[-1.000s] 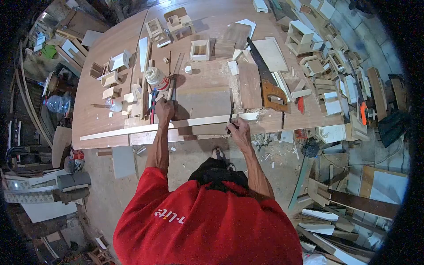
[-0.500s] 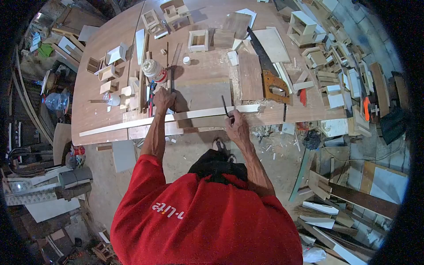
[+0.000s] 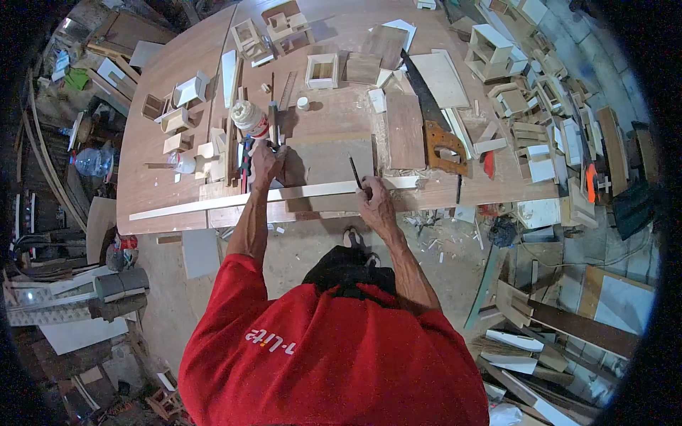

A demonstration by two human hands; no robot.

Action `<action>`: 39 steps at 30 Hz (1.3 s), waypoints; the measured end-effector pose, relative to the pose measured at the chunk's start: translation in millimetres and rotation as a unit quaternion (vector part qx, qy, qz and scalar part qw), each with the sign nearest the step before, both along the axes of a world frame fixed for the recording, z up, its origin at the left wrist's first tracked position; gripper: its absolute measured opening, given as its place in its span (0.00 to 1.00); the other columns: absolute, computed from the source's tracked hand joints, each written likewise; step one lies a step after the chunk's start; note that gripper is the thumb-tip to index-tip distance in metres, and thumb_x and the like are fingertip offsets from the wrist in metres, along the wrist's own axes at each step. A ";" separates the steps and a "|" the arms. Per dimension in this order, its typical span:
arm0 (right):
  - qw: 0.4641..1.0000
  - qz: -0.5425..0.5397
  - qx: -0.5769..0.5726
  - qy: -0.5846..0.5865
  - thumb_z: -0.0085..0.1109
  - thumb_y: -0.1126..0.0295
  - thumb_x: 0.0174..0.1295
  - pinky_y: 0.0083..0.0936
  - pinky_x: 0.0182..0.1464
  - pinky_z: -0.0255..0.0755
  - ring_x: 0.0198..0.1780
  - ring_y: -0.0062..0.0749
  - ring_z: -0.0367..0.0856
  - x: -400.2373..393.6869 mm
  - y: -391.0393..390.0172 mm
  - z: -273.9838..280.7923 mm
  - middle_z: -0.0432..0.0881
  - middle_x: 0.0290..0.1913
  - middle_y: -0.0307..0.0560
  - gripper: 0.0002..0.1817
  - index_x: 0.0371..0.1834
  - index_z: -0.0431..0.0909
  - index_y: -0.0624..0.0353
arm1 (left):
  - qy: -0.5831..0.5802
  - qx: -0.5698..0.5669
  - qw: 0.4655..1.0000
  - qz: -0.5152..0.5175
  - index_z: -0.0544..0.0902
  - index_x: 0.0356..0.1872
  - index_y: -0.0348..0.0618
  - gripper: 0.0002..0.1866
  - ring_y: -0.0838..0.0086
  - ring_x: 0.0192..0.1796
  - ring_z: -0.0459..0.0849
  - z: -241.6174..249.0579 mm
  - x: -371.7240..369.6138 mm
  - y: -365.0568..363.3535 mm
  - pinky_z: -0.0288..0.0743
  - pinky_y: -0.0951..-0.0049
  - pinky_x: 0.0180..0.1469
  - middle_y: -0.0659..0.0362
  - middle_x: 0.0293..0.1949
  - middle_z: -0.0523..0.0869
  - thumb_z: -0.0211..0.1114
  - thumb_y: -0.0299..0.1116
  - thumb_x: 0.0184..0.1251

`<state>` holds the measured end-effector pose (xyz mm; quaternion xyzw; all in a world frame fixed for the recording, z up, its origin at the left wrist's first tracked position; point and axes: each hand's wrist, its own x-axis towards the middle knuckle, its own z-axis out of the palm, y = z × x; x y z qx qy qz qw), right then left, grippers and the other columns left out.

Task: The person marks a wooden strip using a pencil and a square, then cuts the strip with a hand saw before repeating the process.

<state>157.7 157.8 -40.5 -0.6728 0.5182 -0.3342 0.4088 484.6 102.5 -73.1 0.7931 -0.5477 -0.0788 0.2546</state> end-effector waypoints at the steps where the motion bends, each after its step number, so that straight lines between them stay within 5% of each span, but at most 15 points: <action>1: 1.000 0.003 -0.004 -0.013 0.56 0.72 0.61 0.37 0.45 0.72 0.43 0.47 0.79 -0.3 -0.3 -1.8 0.78 0.41 0.56 0.12 0.46 0.73 0.65 | 0.021 -0.012 1.000 -0.004 0.69 0.48 0.32 0.29 0.44 0.35 0.82 3.9 -2.2 -0.3 0.75 0.53 0.38 0.41 0.31 0.83 0.71 0.39 0.50; 17: 0.991 -0.031 0.110 -0.072 0.55 0.71 0.64 0.28 0.35 0.74 0.30 0.31 0.82 -1.3 2.8 11.8 0.82 0.30 0.47 0.09 0.41 0.74 0.66 | 0.116 -0.142 0.980 0.076 0.76 0.42 0.33 0.16 0.55 0.31 0.84 55.1 -36.2 3.8 0.76 0.61 0.37 0.46 0.28 0.85 0.67 0.31 0.56; 24: 0.973 -0.056 0.161 -0.153 0.54 0.68 0.66 0.23 0.30 0.76 0.30 0.25 0.82 2.0 3.9 19.1 0.83 0.33 0.47 0.10 0.38 0.73 0.65 | 0.117 -0.123 0.985 0.021 0.78 0.37 0.32 0.09 0.55 0.29 0.82 44.9 -25.1 -5.3 0.74 0.61 0.35 0.45 0.28 0.84 0.60 0.30 0.64; 30: 0.970 -0.055 0.185 -0.150 0.52 0.68 0.67 0.23 0.31 0.76 0.31 0.25 0.83 -0.1 1.8 16.4 0.83 0.33 0.47 0.09 0.41 0.72 0.65 | 0.159 -0.143 0.976 0.032 0.75 0.52 0.38 0.15 0.56 0.32 0.82 44.0 -28.1 -11.3 0.73 0.58 0.37 0.46 0.30 0.82 0.55 0.35 0.69; 33: 0.972 -0.052 0.183 -0.140 0.52 0.69 0.67 0.24 0.32 0.76 0.32 0.25 0.83 -0.1 0.1 16.7 0.84 0.33 0.47 0.09 0.41 0.72 0.65 | 0.241 -0.231 0.942 0.014 0.69 0.60 0.36 0.25 0.54 0.44 0.81 27.9 -28.6 -18.1 0.72 0.59 0.50 0.42 0.43 0.81 0.60 0.39 0.67; 35: 0.968 -0.055 0.192 -0.149 0.52 0.69 0.67 0.24 0.32 0.76 0.32 0.25 0.83 1.1 0.6 17.6 0.84 0.33 0.46 0.09 0.41 0.72 0.65 | 0.137 -0.303 0.943 -0.002 0.67 0.64 0.38 0.32 0.54 0.52 0.76 21.4 -30.1 -16.6 0.68 0.62 0.58 0.40 0.57 0.74 0.65 0.44 0.63; 38: 0.965 -0.062 0.207 -0.150 0.52 0.68 0.67 0.23 0.31 0.76 0.32 0.25 0.83 0.5 0.0 17.1 0.84 0.34 0.46 0.10 0.41 0.72 0.66 | 0.131 -0.204 0.968 0.071 0.69 0.62 0.39 0.34 0.53 0.57 0.71 43.8 -46.7 -12.7 0.64 0.60 0.61 0.41 0.58 0.70 0.69 0.45 0.59; 39: 0.966 -0.058 0.200 -0.153 0.52 0.68 0.67 0.23 0.31 0.76 0.32 0.25 0.83 0.4 0.0 15.5 0.84 0.34 0.46 0.10 0.41 0.72 0.66 | 0.121 -0.216 0.964 0.094 0.71 0.60 0.41 0.31 0.51 0.56 0.70 37.5 -47.6 -13.3 0.65 0.59 0.59 0.42 0.51 0.73 0.70 0.43 0.58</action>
